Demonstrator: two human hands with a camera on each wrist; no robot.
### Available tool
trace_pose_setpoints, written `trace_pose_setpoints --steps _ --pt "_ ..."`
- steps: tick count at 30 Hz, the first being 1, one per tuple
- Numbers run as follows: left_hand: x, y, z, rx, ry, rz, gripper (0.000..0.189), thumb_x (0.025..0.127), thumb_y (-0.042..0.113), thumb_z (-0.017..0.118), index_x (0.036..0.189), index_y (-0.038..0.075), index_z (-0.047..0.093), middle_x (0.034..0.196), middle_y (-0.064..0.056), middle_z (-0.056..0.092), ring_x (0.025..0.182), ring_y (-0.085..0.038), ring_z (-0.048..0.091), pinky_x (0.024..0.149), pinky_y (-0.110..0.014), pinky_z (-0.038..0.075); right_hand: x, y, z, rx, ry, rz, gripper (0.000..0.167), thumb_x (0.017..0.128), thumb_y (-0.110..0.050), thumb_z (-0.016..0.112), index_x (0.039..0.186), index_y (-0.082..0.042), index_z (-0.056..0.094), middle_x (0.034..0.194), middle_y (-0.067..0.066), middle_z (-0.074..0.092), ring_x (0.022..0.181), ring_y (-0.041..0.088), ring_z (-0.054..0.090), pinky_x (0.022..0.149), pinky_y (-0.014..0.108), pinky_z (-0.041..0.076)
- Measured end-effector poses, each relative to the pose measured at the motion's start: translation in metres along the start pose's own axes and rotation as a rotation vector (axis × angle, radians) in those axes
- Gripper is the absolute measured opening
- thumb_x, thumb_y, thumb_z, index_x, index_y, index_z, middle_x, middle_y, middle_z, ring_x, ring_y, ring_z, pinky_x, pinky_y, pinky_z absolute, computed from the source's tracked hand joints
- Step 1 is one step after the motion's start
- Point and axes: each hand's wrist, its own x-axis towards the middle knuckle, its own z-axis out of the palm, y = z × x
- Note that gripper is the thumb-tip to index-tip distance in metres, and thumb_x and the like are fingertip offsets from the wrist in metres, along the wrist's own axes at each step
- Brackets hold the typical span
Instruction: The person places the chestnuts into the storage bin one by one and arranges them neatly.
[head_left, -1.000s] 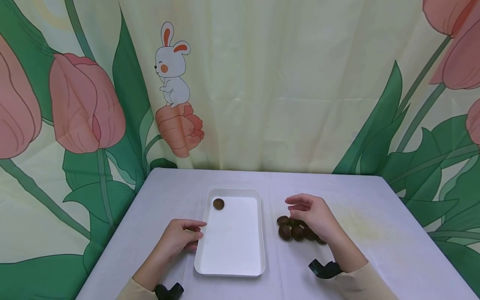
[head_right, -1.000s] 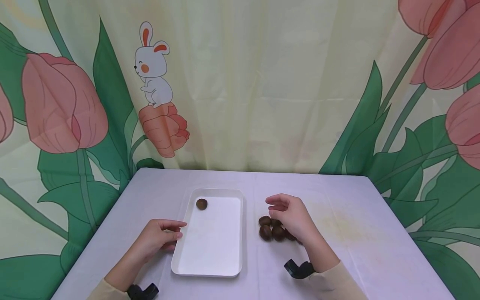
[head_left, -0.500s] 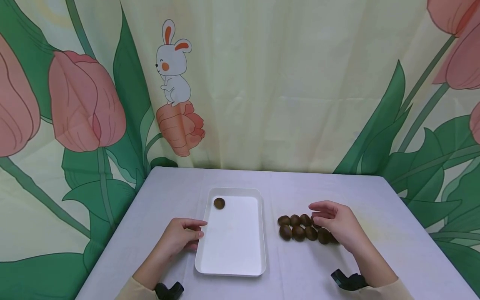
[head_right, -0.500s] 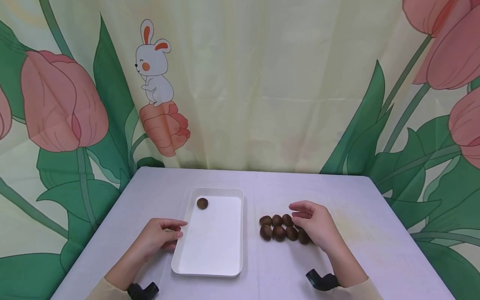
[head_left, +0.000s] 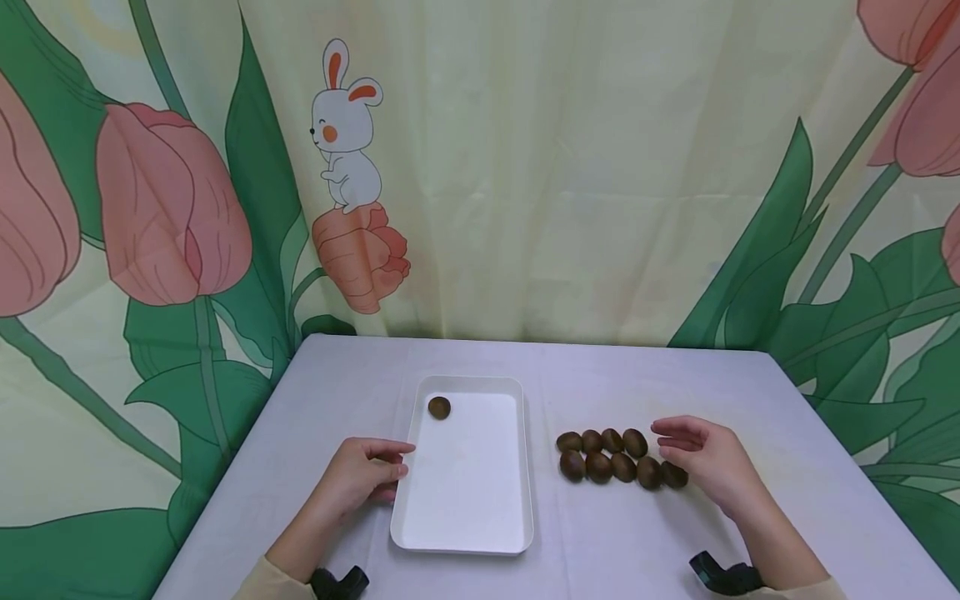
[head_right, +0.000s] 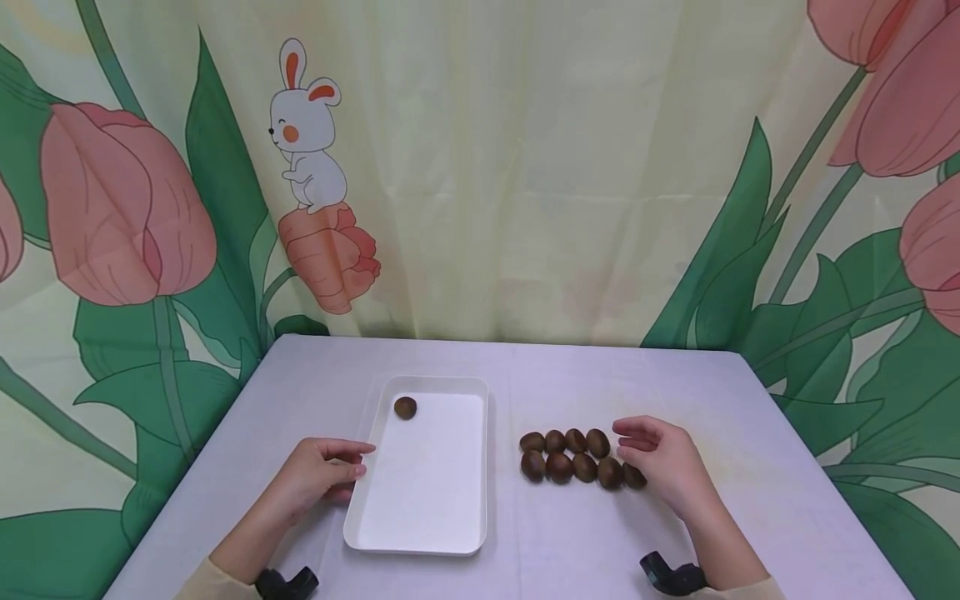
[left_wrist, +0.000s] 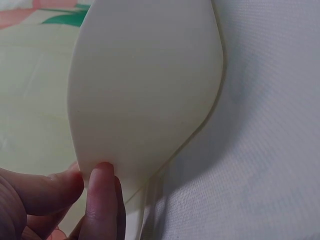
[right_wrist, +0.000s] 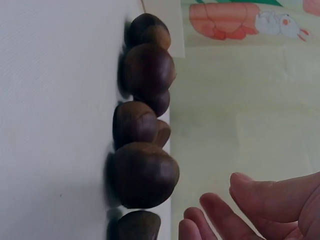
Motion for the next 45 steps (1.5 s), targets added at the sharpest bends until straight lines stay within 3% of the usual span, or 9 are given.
trace_pose_setpoints --steps 6,12,16,23,30,36,45 --pt "0.0 0.0 0.001 0.002 0.001 0.006 0.031 0.088 -0.002 0.084 0.117 0.008 0.084 0.102 -0.012 0.074 0.076 -0.017 0.072 0.062 -0.033 0.066 0.002 0.011 -0.003 -0.041 0.01 0.03 0.043 0.101 -0.012 0.074 0.142 0.0 0.065 0.139 0.026 0.07 0.125 0.04 0.069 0.08 0.013 0.057" --pt "-0.001 0.001 0.001 0.0 0.0 0.002 0.031 0.088 -0.004 0.083 0.117 0.008 0.084 0.099 -0.012 0.074 0.075 -0.016 0.072 0.062 -0.033 0.066 0.004 0.021 -0.004 -0.076 0.009 0.089 0.043 0.1 -0.012 0.075 0.141 0.0 0.066 0.136 0.026 0.071 0.123 0.04 0.068 0.093 0.039 0.065" --pt "-0.001 0.001 0.001 0.005 0.003 -0.002 0.031 0.088 -0.003 0.083 0.117 0.008 0.084 0.1 -0.012 0.074 0.074 -0.016 0.072 0.062 -0.033 0.065 0.006 0.027 -0.002 -0.089 0.002 0.116 0.043 0.098 -0.009 0.077 0.139 0.001 0.067 0.135 0.026 0.071 0.121 0.04 0.068 0.095 0.045 0.064" --pt "-0.001 0.002 0.001 0.015 0.004 -0.001 0.031 0.088 -0.001 0.084 0.117 0.009 0.084 0.101 -0.012 0.074 0.072 -0.017 0.072 0.06 -0.031 0.064 0.005 0.031 0.002 -0.074 -0.024 0.144 0.043 0.095 -0.003 0.079 0.136 0.003 0.067 0.13 0.026 0.073 0.115 0.037 0.07 0.089 0.042 0.065" --pt "-0.001 0.0 0.002 -0.003 0.003 0.041 0.03 0.087 -0.004 0.084 0.116 0.006 0.084 0.098 -0.012 0.074 0.062 -0.018 0.07 0.057 -0.029 0.063 0.002 0.03 0.005 -0.089 -0.039 0.153 0.04 0.094 -0.004 0.08 0.132 0.001 0.07 0.127 0.025 0.072 0.113 0.034 0.067 0.086 0.042 0.063" --pt "-0.001 -0.001 0.002 -0.006 0.002 0.031 0.03 0.088 -0.004 0.083 0.116 0.006 0.084 0.096 -0.012 0.075 0.063 -0.019 0.071 0.058 -0.03 0.063 0.001 0.031 0.007 -0.075 -0.032 0.157 0.036 0.092 -0.001 0.08 0.126 0.003 0.071 0.119 0.021 0.073 0.106 0.031 0.065 0.077 0.032 0.06" --pt "-0.002 0.002 0.002 -0.001 0.003 0.031 0.031 0.088 -0.005 0.083 0.117 0.005 0.083 0.098 -0.012 0.073 0.067 -0.018 0.072 0.059 -0.031 0.064 -0.003 0.027 0.003 -0.008 -0.015 0.158 0.032 0.092 0.005 0.077 0.123 0.005 0.069 0.114 0.02 0.072 0.097 0.026 0.065 0.07 0.029 0.064"
